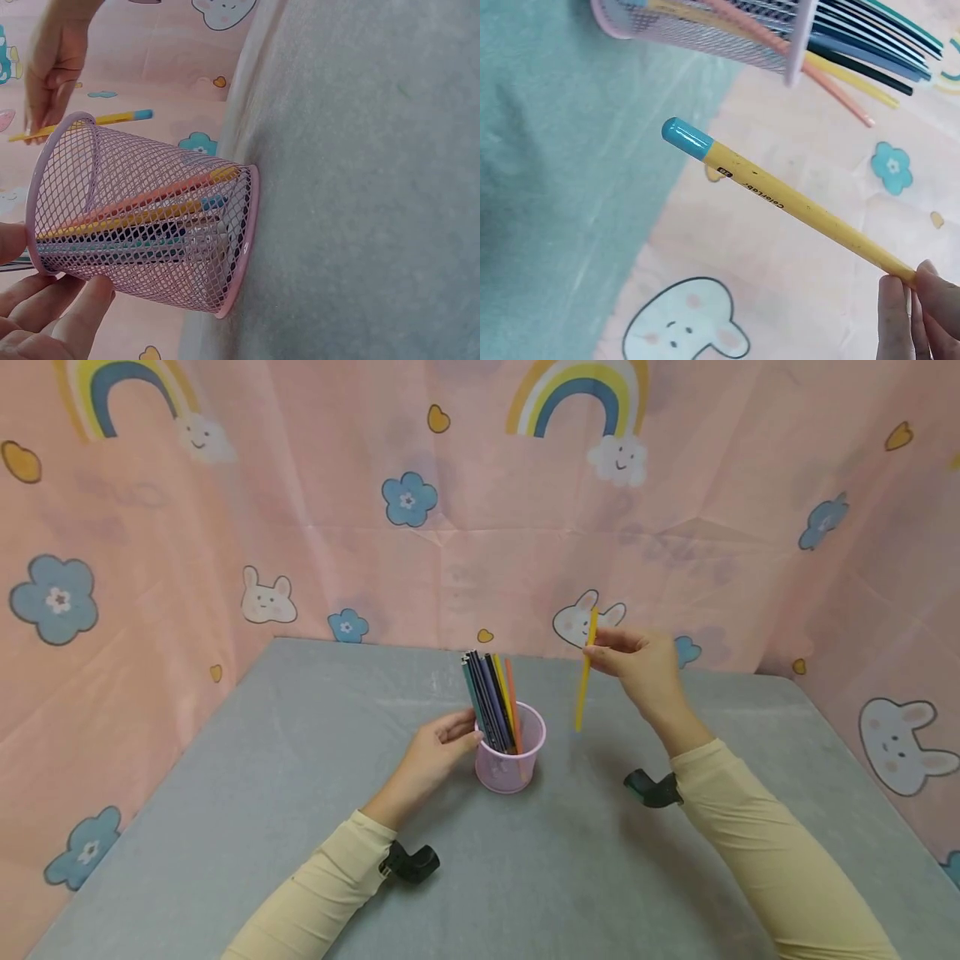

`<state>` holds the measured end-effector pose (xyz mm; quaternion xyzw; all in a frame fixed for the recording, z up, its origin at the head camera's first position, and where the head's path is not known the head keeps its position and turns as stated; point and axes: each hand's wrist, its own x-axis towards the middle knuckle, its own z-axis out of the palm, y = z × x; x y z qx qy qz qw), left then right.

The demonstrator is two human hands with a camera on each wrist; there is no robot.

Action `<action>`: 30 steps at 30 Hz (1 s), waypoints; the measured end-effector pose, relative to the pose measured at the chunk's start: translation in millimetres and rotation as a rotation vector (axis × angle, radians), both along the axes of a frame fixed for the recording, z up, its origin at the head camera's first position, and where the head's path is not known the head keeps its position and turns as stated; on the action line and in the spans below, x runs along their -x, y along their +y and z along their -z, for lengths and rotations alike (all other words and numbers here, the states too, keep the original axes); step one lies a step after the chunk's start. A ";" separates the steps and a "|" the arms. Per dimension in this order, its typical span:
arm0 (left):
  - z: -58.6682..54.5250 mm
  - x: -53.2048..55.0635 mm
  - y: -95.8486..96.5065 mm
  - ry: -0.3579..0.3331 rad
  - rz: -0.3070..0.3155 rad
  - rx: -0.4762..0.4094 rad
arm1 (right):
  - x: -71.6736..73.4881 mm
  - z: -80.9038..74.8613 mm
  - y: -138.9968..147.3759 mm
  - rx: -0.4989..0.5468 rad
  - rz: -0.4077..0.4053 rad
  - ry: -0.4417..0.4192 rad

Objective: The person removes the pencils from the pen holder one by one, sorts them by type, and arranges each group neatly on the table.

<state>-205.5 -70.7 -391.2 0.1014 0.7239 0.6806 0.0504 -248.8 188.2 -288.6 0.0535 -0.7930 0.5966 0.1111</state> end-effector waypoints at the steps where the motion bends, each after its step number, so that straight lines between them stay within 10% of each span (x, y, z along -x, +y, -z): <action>1: 0.0 0.0 -0.1 0.004 0.002 0.000 | 0.6 1.9 1.5 -0.010 -0.002 -0.022; 30: -0.1 0.0 -0.9 0.004 0.010 0.010 | 12.2 50.8 12.1 -0.187 -0.036 -0.262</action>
